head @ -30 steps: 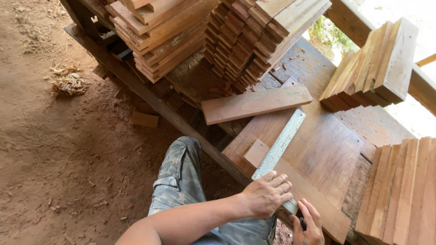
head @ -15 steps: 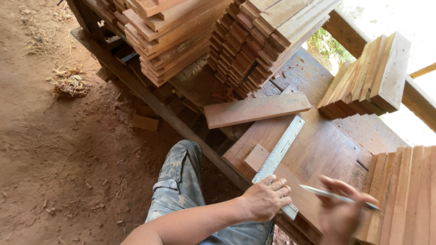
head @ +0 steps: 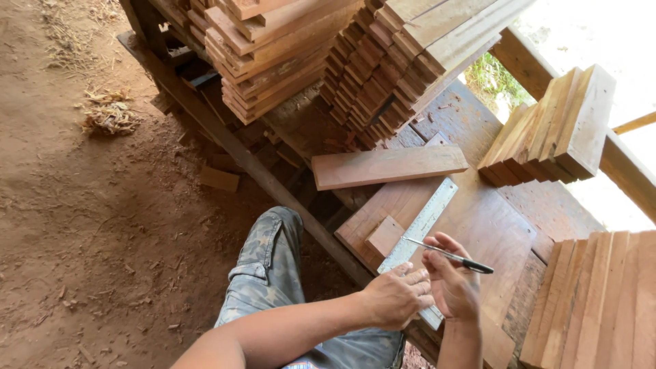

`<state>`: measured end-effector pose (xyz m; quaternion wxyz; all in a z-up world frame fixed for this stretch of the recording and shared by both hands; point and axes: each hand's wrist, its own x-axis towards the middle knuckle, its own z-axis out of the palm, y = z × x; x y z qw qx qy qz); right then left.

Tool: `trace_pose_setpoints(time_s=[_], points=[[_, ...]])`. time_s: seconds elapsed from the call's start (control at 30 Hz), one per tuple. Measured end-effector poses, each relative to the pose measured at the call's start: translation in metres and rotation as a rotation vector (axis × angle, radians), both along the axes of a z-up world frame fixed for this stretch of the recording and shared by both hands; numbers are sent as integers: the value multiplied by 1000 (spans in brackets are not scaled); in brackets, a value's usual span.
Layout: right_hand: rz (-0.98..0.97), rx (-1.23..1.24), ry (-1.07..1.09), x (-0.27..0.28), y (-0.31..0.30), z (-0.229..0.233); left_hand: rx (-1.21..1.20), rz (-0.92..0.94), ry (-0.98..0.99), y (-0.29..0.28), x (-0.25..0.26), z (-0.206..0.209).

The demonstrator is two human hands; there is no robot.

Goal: Measure and mark wood planks using an L-square and a marker.

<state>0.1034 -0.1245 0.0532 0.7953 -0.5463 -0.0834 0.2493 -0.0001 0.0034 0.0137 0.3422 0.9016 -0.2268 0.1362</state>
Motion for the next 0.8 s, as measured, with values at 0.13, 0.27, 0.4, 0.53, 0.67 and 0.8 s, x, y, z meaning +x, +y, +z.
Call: trace_pose_setpoints(time_s=[0.13,0.27,0.4,0.53,0.67,0.8], points=[[-24,-47,-39,-3,7,-11,16,-26,31,-2,4,-4],[-25,-311,-24,-9,25,0,185,-35,25,-5,6,-15],[60,-699,-179,-13,41,19,142,-30,39,-6,5,-15],[93,-673,-283,-13,43,5,16,55,-133,-11,2,-29],[152,-895,-511,-20,52,20,39,39,-110,-8,2,-24],[158,-889,-545,-19,50,18,8,39,-104,-11,4,-28]])
